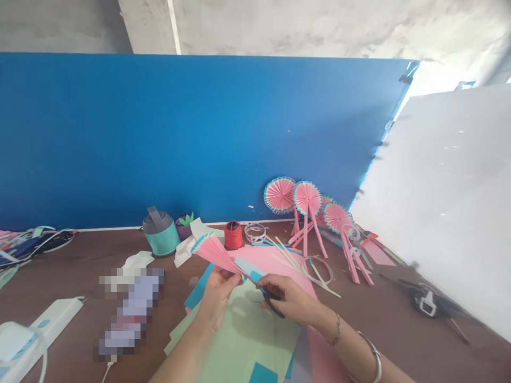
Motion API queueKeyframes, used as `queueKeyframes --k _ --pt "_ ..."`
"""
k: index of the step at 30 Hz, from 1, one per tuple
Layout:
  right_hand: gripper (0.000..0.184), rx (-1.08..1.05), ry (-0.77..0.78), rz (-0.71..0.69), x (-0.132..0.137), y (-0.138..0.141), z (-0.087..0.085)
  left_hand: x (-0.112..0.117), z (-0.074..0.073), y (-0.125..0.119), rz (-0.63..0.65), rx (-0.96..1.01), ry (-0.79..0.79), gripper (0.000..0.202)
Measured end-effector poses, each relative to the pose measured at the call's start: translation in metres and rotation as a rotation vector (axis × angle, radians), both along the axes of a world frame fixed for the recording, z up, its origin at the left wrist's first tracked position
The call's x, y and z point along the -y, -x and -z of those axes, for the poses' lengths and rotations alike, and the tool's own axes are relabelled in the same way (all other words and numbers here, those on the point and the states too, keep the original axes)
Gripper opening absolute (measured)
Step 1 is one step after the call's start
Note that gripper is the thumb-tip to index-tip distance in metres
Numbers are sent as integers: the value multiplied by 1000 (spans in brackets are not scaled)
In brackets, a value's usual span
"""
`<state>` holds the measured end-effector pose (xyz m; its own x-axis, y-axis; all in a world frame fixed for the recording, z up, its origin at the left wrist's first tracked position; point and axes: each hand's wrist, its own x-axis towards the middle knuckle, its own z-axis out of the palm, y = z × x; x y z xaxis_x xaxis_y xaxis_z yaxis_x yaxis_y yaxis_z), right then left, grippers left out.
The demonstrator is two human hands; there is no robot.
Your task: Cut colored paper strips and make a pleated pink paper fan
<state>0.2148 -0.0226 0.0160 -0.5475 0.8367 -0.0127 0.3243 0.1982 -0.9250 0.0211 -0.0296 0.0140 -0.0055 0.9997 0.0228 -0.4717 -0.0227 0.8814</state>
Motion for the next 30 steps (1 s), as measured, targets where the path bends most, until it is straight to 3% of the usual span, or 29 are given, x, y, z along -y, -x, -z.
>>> queueKeyframes --k 8,20,30 --pt "20 17 -49 13 2 2 -7 -1 -1 -1 -10 14 14 42" --pt "20 84 -137 44 -1 0 -1 -1 -2 -1 -12 48 35 40" --pt "25 117 -204 91 -2 -1 4 -5 0 4 -49 81 22 22"
